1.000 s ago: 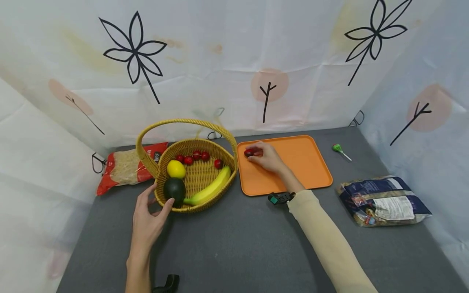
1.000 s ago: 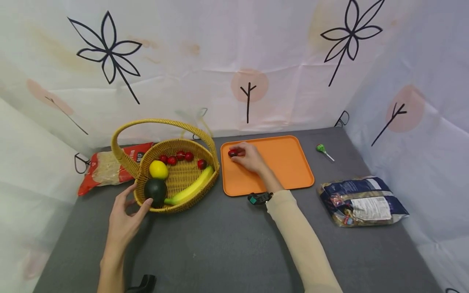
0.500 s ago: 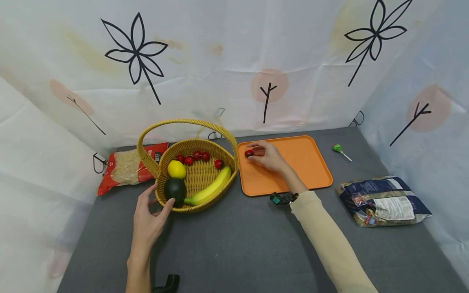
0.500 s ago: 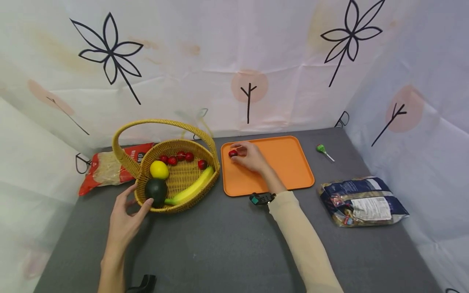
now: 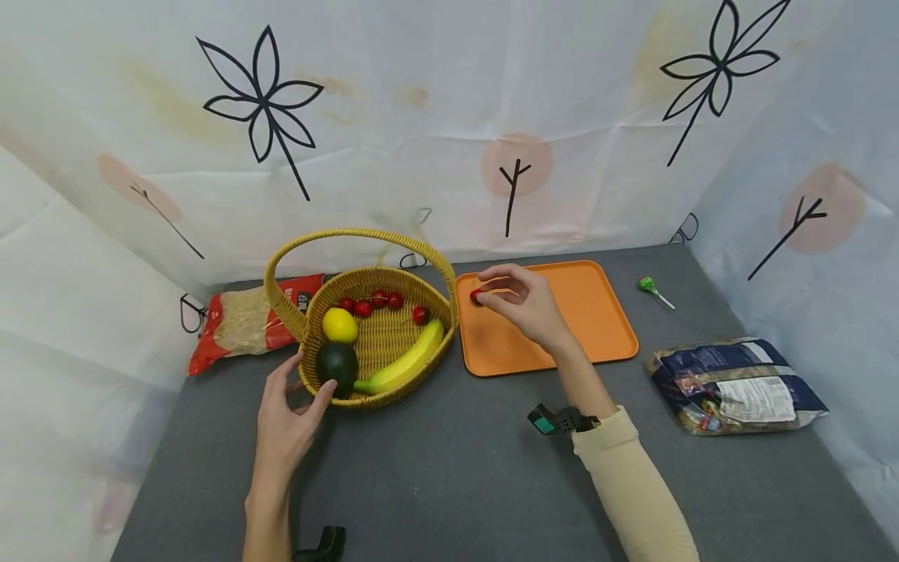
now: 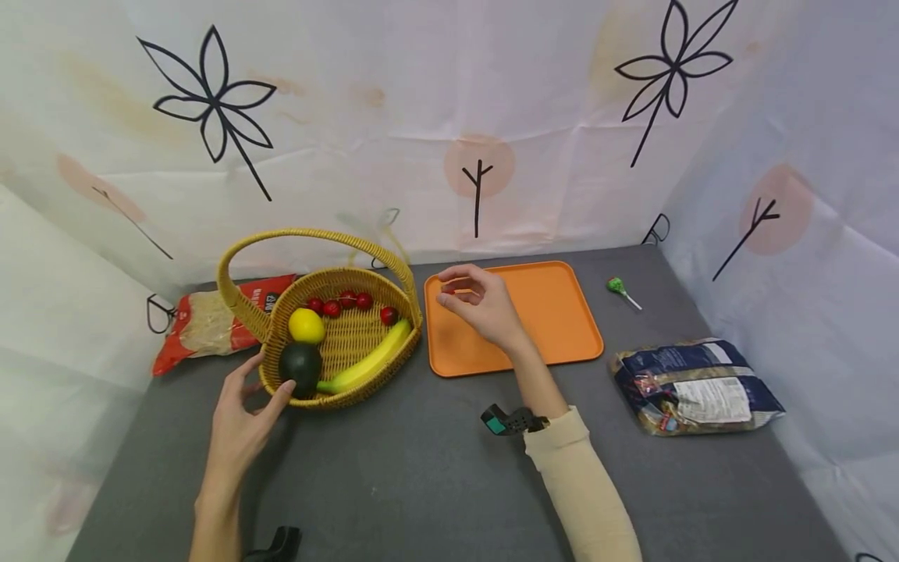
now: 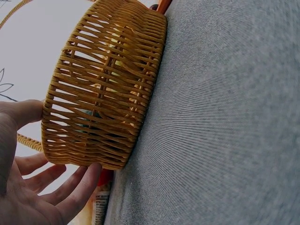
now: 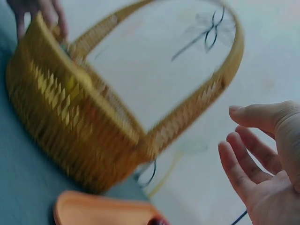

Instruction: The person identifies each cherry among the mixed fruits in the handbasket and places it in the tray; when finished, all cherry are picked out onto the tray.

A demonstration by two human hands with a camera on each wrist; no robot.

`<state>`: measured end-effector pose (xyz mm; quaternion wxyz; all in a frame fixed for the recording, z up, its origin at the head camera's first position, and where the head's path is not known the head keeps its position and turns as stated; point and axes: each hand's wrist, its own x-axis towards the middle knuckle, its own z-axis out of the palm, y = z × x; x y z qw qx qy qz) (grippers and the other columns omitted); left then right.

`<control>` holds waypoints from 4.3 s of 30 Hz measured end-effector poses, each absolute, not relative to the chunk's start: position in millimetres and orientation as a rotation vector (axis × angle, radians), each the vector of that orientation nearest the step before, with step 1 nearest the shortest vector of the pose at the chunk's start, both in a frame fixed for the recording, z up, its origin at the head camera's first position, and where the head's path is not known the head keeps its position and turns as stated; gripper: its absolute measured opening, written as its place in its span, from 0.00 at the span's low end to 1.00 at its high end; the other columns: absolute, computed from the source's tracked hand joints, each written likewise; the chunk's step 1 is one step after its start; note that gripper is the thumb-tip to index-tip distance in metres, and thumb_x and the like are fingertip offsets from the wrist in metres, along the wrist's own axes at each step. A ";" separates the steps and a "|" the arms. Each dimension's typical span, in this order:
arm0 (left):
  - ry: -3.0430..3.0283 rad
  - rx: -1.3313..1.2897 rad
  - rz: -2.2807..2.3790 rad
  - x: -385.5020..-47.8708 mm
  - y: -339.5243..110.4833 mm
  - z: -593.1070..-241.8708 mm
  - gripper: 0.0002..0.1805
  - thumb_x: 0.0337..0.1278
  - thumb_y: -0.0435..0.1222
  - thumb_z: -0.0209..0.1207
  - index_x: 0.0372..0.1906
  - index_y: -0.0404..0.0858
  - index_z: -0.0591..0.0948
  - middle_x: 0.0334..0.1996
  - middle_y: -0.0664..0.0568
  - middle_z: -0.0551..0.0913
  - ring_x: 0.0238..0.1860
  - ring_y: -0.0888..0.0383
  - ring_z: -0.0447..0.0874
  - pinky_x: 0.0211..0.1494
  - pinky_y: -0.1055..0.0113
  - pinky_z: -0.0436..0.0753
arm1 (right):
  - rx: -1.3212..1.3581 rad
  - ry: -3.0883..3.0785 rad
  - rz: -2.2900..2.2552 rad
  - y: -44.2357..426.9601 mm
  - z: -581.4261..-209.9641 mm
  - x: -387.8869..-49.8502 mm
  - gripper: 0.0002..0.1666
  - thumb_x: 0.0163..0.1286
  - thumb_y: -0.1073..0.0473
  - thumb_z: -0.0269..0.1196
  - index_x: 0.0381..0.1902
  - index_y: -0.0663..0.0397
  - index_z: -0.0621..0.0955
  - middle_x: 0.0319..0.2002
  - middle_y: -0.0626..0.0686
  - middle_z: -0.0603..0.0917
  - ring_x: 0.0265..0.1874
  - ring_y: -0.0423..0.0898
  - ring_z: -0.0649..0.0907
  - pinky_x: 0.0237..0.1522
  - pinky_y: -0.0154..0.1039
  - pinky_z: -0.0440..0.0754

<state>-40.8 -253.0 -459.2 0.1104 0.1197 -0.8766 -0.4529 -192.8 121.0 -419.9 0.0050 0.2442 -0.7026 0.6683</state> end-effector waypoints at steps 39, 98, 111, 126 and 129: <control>-2.594 0.385 -1.326 -42.0 -251.2 -458.5 0.41 0.72 0.48 0.70 0.83 0.45 0.68 0.80 0.40 0.68 0.70 0.38 0.78 0.44 0.89 0.74 | 0.656 -2.840 1.819 -28.5 -432.3 -206.2 0.21 0.79 0.57 0.68 0.64 0.61 0.83 0.68 0.63 0.82 0.73 0.63 0.77 0.76 0.57 0.76; -2.565 0.382 -1.353 -41.2 -253.3 -460.4 0.41 0.72 0.46 0.71 0.83 0.43 0.68 0.80 0.39 0.68 0.70 0.36 0.77 0.43 0.91 0.74 | 1.343 -2.738 1.815 6.7 -391.2 -184.9 0.21 0.73 0.59 0.74 0.61 0.57 0.87 0.62 0.57 0.87 0.42 0.46 0.93 0.48 0.34 0.89; -2.568 0.378 -1.356 -41.2 -252.7 -459.6 0.40 0.72 0.46 0.70 0.83 0.44 0.68 0.80 0.40 0.68 0.69 0.37 0.77 0.44 0.91 0.74 | 1.420 -2.429 1.889 88.2 -349.0 -149.8 0.22 0.66 0.68 0.77 0.57 0.58 0.86 0.56 0.58 0.86 0.41 0.45 0.92 0.51 0.43 0.93; -2.574 0.381 -1.343 -40.9 -252.1 -458.9 0.41 0.72 0.47 0.70 0.83 0.43 0.68 0.80 0.39 0.68 0.70 0.37 0.77 0.44 0.91 0.73 | 0.747 -2.600 1.589 152.7 -399.0 -196.0 0.20 0.72 0.68 0.73 0.60 0.63 0.86 0.58 0.63 0.81 0.49 0.62 0.91 0.57 0.51 0.91; -2.575 0.383 -1.344 -40.9 -252.1 -459.1 0.41 0.72 0.48 0.70 0.83 0.43 0.68 0.80 0.39 0.68 0.70 0.37 0.77 0.44 0.91 0.73 | 0.676 -2.657 1.551 155.2 -416.3 -206.6 0.20 0.74 0.67 0.72 0.62 0.64 0.86 0.58 0.65 0.79 0.51 0.66 0.90 0.60 0.61 0.89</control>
